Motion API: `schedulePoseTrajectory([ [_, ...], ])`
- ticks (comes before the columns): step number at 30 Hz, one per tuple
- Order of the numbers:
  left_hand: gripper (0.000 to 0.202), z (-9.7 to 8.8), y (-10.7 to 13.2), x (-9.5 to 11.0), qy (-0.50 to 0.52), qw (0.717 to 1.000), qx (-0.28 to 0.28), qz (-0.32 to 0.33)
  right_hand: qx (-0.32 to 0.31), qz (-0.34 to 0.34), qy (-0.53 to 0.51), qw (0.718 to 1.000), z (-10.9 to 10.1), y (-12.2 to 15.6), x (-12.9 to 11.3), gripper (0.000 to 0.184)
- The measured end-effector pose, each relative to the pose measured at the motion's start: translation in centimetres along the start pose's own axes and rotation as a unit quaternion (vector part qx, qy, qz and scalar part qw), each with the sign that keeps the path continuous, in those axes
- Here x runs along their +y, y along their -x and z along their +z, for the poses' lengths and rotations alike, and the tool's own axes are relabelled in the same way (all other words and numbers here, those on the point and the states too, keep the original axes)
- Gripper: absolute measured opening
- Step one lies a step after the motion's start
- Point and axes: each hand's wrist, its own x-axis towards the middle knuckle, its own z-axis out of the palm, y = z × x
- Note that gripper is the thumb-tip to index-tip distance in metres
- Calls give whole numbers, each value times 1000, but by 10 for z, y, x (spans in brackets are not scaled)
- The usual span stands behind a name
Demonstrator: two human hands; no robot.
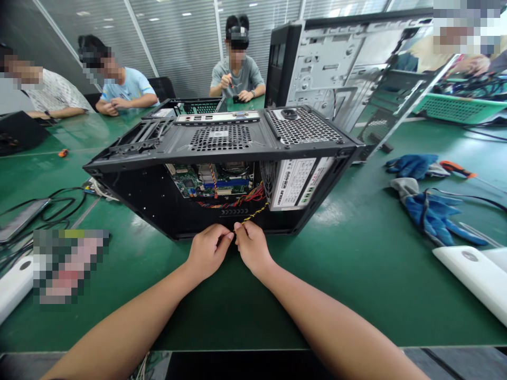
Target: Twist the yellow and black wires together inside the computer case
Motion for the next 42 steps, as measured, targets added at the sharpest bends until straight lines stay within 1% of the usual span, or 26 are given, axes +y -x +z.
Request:
schedulePoseTrajectory([
  [4,16,0,1,-1,1,1000,5,4,-3,3,-5,1000,0,0,-2,45],
  [9,18,2,2,-3,-40,998,20,44,2,19,-32,999,1,0,-5,45],
  [13,19,2,1,-4,-68,996,27,59,7,23,-53,998,1,0,-5,46],
  [18,18,2,1,-5,-63,995,40,61,5,22,-58,998,2,-1,-2,46],
  [22,19,2,2,-5,-67,995,52,49,0,17,-47,999,1,0,-2,44],
  [25,19,2,2,-5,-73,996,46,36,-6,8,-35,999,1,-1,0,42],
  [32,16,2,1,-6,-51,998,28,7,-8,-4,-30,1000,0,-1,1,40],
  [42,18,5,2,-7,-59,995,62,60,21,30,-69,997,2,-2,-2,47],
])
